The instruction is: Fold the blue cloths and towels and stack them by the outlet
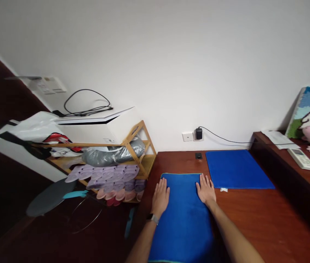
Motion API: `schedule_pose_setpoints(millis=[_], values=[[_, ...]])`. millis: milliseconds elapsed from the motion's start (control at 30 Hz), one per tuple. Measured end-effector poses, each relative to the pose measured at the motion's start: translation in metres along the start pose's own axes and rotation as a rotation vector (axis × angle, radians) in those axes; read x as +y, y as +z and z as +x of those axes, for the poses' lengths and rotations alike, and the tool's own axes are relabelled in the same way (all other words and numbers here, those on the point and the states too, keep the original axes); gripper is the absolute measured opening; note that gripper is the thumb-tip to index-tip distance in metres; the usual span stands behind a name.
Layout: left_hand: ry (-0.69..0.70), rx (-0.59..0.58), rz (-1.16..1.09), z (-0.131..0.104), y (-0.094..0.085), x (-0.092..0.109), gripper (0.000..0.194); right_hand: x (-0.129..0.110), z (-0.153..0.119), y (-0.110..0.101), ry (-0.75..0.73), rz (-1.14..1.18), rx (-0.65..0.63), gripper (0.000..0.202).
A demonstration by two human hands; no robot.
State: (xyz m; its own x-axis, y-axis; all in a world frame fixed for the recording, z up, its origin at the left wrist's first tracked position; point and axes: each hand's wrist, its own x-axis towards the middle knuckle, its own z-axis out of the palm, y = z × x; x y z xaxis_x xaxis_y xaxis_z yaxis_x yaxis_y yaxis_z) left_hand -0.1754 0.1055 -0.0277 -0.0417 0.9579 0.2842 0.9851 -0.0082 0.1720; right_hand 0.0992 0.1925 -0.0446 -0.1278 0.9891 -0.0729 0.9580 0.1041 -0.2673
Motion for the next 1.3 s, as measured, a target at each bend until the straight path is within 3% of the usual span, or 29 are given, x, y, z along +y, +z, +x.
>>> schedule_pose_setpoints(millis=[100,200,300,367,500,700,800,967,1033,1100,1300], values=[[0.091,-0.007,-0.062,-0.048,-0.005,0.05,0.061,0.003,-0.011,-0.009,-0.023,0.083,0.008,0.07],[0.132,-0.047,-0.112,-0.085,-0.005,0.088,0.061,0.007,-0.047,-0.006,-0.107,0.14,0.119,0.07],[0.152,-0.114,-0.134,-0.099,-0.002,0.107,0.06,0.009,-0.099,0.01,-0.154,0.119,0.2,0.069],[0.175,-0.153,-0.128,-0.099,-0.001,0.109,0.062,0.008,-0.127,0.021,-0.141,0.084,0.167,0.068],[0.189,-0.176,-0.088,-0.099,-0.003,0.09,0.062,0.004,-0.15,0.027,-0.116,0.038,0.064,0.068],[-0.055,-0.107,0.069,-0.127,-0.014,0.011,0.062,0.002,-0.147,0.021,-0.12,0.038,0.071,0.068],[-0.095,-0.06,0.122,-0.145,-0.019,-0.021,0.059,0.001,-0.147,0.018,-0.114,0.024,0.071,0.068],[-0.071,0.025,0.139,-0.177,-0.022,-0.038,0.056,0.002,-0.163,0.015,-0.146,0.071,0.129,0.066],[-0.09,0.088,0.129,-0.187,-0.024,-0.028,0.055,0.004,-0.177,0.021,-0.173,0.1,0.2,0.066],[-0.084,0.12,0.1,-0.191,-0.027,-0.002,0.055,0.006,-0.193,0.031,-0.189,0.116,0.258,0.066],[0.24,-0.106,-0.133,-0.163,-0.035,0.127,0.053,0.01,-0.219,0.058,-0.176,0.063,0.225,0.066]])
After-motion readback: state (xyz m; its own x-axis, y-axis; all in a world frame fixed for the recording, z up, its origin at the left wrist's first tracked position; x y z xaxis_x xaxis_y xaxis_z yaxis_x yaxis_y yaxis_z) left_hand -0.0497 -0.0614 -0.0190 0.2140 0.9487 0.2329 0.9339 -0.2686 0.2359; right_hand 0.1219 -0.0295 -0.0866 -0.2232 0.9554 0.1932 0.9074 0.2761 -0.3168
